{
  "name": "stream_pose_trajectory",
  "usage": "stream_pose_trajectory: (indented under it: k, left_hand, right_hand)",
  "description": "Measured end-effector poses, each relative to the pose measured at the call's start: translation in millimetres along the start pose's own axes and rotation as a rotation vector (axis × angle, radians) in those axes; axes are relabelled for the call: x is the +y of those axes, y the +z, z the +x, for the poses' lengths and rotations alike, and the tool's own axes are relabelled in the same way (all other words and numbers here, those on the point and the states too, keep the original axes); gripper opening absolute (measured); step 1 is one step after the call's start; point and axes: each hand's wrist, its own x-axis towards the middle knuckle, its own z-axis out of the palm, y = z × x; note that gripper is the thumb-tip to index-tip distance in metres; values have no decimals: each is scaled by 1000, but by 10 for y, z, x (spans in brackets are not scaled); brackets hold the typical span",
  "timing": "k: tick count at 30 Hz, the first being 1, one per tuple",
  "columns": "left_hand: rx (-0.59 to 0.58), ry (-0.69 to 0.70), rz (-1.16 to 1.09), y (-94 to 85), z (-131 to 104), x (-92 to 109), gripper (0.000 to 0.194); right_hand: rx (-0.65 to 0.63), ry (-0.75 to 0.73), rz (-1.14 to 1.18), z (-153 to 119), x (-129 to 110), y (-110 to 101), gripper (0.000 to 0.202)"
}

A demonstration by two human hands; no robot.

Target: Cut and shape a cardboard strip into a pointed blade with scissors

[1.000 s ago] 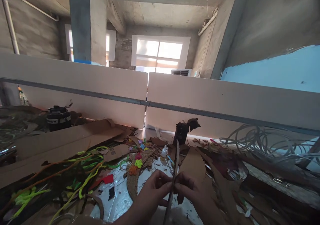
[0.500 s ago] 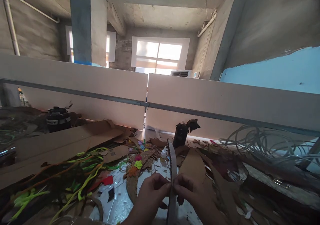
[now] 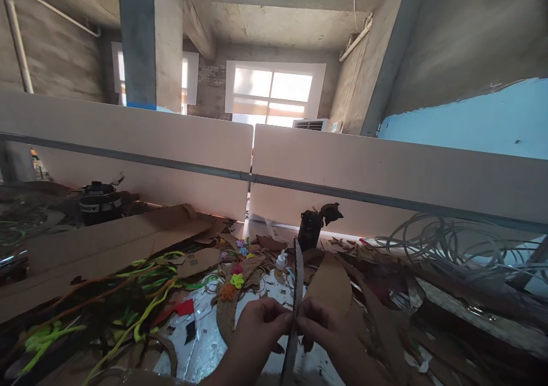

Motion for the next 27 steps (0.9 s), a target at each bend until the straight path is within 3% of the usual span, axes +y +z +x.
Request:
stream_pose_trajectory:
  k: [12,21,27]
  left_hand:
    - [-18,-17,59,-35,-19,163,18]
    - [-37,19,117,-72,-37,174,13]
    - [-52,44,146,-83,-15,160,12]
  right_hand:
    - [-52,3,-140,-36,-105,30,24]
    - [-112,20,-167,-16,-18,-11,20]
    - [-49,26,-191,-57,-130,72,25]
